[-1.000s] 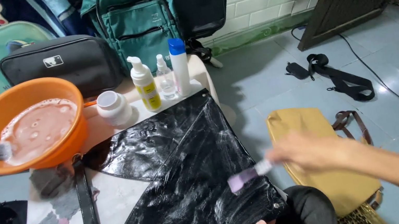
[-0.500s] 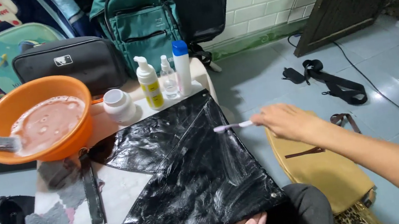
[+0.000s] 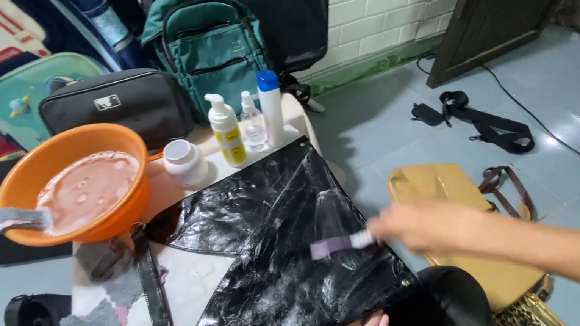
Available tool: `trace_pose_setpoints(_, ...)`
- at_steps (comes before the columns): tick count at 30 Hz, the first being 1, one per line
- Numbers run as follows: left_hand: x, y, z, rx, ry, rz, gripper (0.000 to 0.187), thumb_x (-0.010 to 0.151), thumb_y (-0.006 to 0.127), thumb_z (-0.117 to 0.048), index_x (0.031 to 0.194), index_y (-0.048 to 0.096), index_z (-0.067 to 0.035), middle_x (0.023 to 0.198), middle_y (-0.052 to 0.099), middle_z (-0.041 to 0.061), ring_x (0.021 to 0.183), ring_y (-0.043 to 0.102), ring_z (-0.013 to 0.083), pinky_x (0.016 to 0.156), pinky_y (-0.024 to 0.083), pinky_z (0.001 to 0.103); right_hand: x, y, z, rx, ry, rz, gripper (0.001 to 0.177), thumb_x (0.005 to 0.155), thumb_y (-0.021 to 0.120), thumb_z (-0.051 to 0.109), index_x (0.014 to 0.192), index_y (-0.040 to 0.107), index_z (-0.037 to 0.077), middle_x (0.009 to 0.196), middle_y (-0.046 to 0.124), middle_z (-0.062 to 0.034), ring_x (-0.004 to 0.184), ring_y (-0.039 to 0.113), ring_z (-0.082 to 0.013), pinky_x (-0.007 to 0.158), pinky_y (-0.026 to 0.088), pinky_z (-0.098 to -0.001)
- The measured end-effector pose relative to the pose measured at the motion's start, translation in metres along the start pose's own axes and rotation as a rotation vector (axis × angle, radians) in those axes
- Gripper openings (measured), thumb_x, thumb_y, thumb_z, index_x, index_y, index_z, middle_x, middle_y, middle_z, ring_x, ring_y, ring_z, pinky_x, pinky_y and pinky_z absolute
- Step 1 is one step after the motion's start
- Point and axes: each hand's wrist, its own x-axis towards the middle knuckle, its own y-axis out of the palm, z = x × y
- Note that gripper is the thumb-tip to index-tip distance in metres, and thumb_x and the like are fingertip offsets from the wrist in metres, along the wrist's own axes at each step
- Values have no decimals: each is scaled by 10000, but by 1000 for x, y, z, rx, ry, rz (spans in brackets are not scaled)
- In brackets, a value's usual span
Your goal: Cleaning a black leather bag using a toothbrush, soapy water, and a cloth.
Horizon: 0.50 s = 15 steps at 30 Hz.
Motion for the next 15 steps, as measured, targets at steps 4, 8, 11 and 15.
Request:
trace_pose_setpoints(4, -1, 7, 0, -31, -57, -172, 377, 879, 487, 270, 1255, 480, 301, 1260, 628, 526, 1200, 631, 611, 1035, 530, 655, 10, -1, -11, -317, -27, -97, 160, 964, 469, 217, 1061, 596, 220, 868, 644, -75, 702, 626, -319, 668, 499, -486)
trace_pose_setpoints(8, -3, 2, 3, 15, -29, -2, 473, 889, 561, 208, 1351, 471, 167, 1340, 640, 432, 1269, 631, 548, 1079, 530, 622, 19, 6, 0, -264, 160, 17, 376, 821, 556, 121, 1153, 642, 276, 792, 696, -69, 655, 686, -267, 609, 560, -430)
trace_pose_setpoints(11, 2, -5, 2, -6, -41, -43, 418, 888, 511, 222, 1306, 505, 216, 1272, 657, 476, 1215, 655, 564, 1051, 546, 636, -26, 8, 39, -195, -234, -119, 129, 967, 549, 194, 882, 584, 104, 705, 682, -92, 526, 627, -328, 512, 492, -450)
trace_pose_setpoints(15, -1, 18, -4, -290, -184, -410, 293, 991, 307, 198, 1258, 361, 307, 1329, 478, 521, 1272, 473, 618, 1132, 379, 707, -3, 5, -1, -310, 102, -154, 251, 904, 465, 197, 1062, 659, 212, 762, 658, -102, 558, 609, -304, 566, 506, -487)
